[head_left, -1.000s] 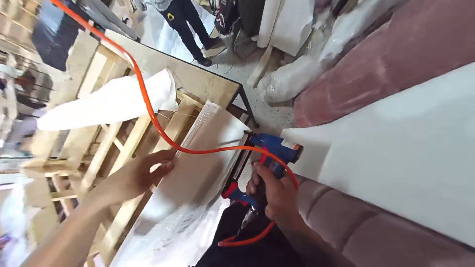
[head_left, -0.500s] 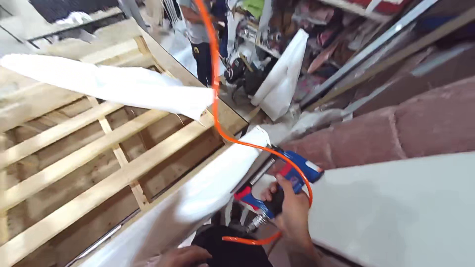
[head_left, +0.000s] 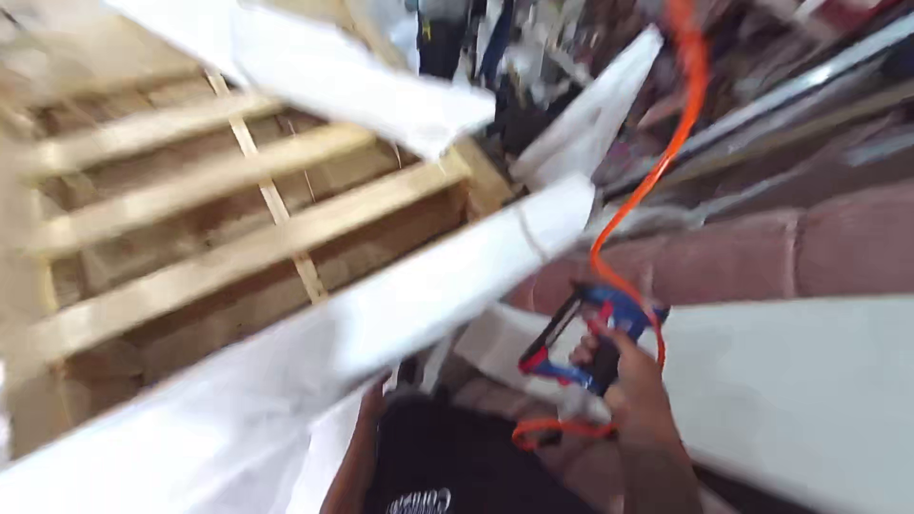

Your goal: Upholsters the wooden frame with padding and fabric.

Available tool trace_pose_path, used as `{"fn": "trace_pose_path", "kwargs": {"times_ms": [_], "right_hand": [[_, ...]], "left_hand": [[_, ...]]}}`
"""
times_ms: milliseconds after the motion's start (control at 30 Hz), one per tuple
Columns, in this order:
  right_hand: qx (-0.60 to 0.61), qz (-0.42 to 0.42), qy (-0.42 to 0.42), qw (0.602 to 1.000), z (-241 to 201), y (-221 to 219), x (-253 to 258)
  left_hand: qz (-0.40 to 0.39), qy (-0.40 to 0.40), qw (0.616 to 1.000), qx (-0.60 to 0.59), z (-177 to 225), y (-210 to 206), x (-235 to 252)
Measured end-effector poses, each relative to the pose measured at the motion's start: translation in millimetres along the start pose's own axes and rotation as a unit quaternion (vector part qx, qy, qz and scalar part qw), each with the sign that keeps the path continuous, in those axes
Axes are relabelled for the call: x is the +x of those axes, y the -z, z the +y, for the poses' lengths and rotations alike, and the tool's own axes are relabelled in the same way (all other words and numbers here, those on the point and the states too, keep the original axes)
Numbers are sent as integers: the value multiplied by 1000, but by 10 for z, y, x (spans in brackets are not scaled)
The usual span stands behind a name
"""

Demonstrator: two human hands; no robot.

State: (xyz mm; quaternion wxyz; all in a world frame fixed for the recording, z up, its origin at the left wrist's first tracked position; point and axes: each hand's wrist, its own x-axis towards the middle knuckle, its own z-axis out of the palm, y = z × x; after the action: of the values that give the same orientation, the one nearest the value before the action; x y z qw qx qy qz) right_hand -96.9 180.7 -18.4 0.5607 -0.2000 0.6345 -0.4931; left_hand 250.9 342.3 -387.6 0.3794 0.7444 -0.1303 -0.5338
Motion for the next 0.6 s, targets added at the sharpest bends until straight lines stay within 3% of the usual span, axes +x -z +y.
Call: {"fn": "trace_pose_path", "kwargs": {"times_ms": [100, 167, 300, 433, 500, 600], "right_hand": [[-40, -1, -35, 999, -61, 262, -67], [-66, -12, -20, 998, -103, 275, -44], [-116, -24, 41, 992, 78, 355, -90], [-130, -41, 34, 990, 226, 511, -175], [-117, -69, 10, 991, 269, 554, -172], [-128, -125, -22, 984, 347, 550, -143]], "left_hand": [[-51, -71, 993, -85, -186, -276, -134], [-14, -160, 966, -200, 46, -539, -159], [118, -237, 866, -425, 696, -659, -417], [48, -235, 770, -592, 747, -571, -412], [0, -239, 756, -609, 681, -552, -297], [37, -247, 777, -578, 571, -453, -267]]}}
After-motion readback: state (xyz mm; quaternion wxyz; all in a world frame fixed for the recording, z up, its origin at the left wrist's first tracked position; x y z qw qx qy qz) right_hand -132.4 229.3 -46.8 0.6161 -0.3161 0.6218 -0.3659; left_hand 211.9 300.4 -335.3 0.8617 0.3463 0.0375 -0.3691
